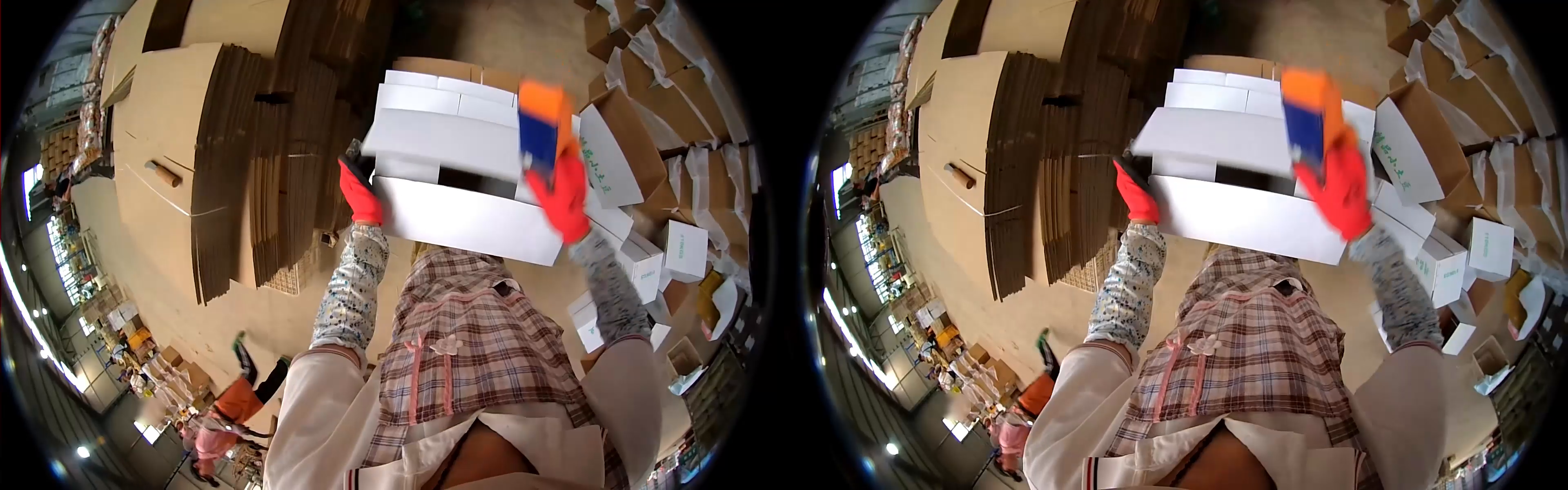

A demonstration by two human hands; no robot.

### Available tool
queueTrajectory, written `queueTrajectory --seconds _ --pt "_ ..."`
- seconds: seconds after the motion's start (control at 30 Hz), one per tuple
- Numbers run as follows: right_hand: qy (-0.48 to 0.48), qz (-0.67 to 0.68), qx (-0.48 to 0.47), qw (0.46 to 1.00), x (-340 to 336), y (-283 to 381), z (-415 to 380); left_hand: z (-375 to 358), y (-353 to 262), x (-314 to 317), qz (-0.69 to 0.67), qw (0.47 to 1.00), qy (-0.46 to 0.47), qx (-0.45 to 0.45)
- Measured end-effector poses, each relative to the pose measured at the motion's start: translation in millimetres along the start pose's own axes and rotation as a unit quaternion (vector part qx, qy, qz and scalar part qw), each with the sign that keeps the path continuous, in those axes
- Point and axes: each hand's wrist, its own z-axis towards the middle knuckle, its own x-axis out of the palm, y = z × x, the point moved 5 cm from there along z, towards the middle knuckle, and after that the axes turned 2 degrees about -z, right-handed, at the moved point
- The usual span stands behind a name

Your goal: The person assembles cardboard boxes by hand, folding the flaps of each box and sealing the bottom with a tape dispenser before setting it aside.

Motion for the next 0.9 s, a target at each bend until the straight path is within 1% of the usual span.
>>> queueTrajectory --seconds 0.03,0.07,0.1,0.13,0.17,0.2,0.27,0.3,0.33,0.37,0.4,0.43,0.47,0.5,0.53,0.6,0.63,0.7,0.73,0.8,0.87,0.9 --pt "0.061 -0.012 0.012 0.998 28.1 -9.1 -34.4 -3.0 -14.6 21.1 -0.051 0.998 -0.003 0.044" --pt "0.119 -0.024 0.019 0.992 41.4 -1.7 -39.5 -2.4 -10.5 17.9 -0.047 0.998 -0.004 0.043" --pt "0.155 0.015 0.005 0.988 46.8 0.4 -37.0 -1.4 -10.5 21.0 0.177 0.979 0.04 0.093" --pt "0.192 0.056 -0.014 0.98 54.1 -0.3 -29.5 2.1 -5.6 26.4 0.391 0.907 0.075 0.136" --pt "0.193 0.104 -0.085 0.972 53.6 23.6 -7.0 4.5 1.2 23.7 0.422 0.898 0.049 0.116" --pt "0.231 0.112 -0.168 0.952 70.8 35.9 0.3 5.8 -3.6 28.1 0.412 0.904 0.067 0.092" --pt "0.174 0.138 -0.362 0.905 94.7 61.3 8.4 3.3 -1.8 13.4 0.414 0.883 0.13 0.179" --pt "0.154 0.15 -0.398 0.892 96.3 71.1 19.9 5.8 -15.3 12.2 0.211 0.962 0.172 0.027" --pt "0.147 0.165 -0.401 0.889 103.4 69.5 21.7 5.8 -29.2 10.5 0.0 0.981 0.147 -0.126" --pt "0.156 0.171 -0.407 0.884 112.0 63.4 19.7 4.1 -71.0 22.5 0.055 0.975 0.211 -0.034" --pt "0.166 0.175 -0.409 0.88 117.9 60.3 17.0 0.4 -102.9 30.2 0.109 0.954 0.276 0.052" --pt "0.227 0.19 -0.39 0.872 117.5 61.5 19.3 -6.0 -122.5 29.8 0.141 0.933 0.325 0.068" --pt "0.23 0.198 -0.383 0.873 121.7 62.0 16.8 -17.5 -136.7 35.6 0.167 0.908 0.375 0.081" --pt "0.217 0.192 -0.387 0.875 122.2 62.4 13.5 -35.1 -151.1 56.8 0.187 0.901 0.392 0.014" --pt "0.212 0.182 -0.395 0.875 120.3 62.3 15.7 -37.7 -157.3 62.7 0.275 0.845 0.459 0.001" --pt "0.201 0.162 -0.412 0.874 116.3 62.8 20.5 -37.9 -158.9 65.4 0.321 0.797 0.511 0.026" --pt "0.193 0.162 -0.421 0.872 112.1 64.1 24.7 -38.7 -159.1 65.4 0.319 0.798 0.51 0.027" --pt "0.189 0.166 -0.426 0.869 110.9 66.8 23.6 -42.8 -157.4 61.4 0.252 0.84 0.479 -0.036" --pt "0.183 0.17 -0.428 0.868 111.0 68.0 21.1 -42.8 -155.8 61.0 0.252 0.841 0.477 -0.04" --pt "0.179 0.178 -0.429 0.867 112.1 70.4 17.8 -42.8 -149.7 62.0 0.181 0.846 0.491 -0.104" --pt "0.164 0.189 -0.432 0.867 106.3 72.1 19.5 -45.2 -148.9 65.1 0.159 0.849 0.489 -0.12" --pt "0.168 0.19 -0.431 0.866 102.8 72.9 21.4 -48.3 -145.0 64.0 0.131 0.846 0.479 -0.194"
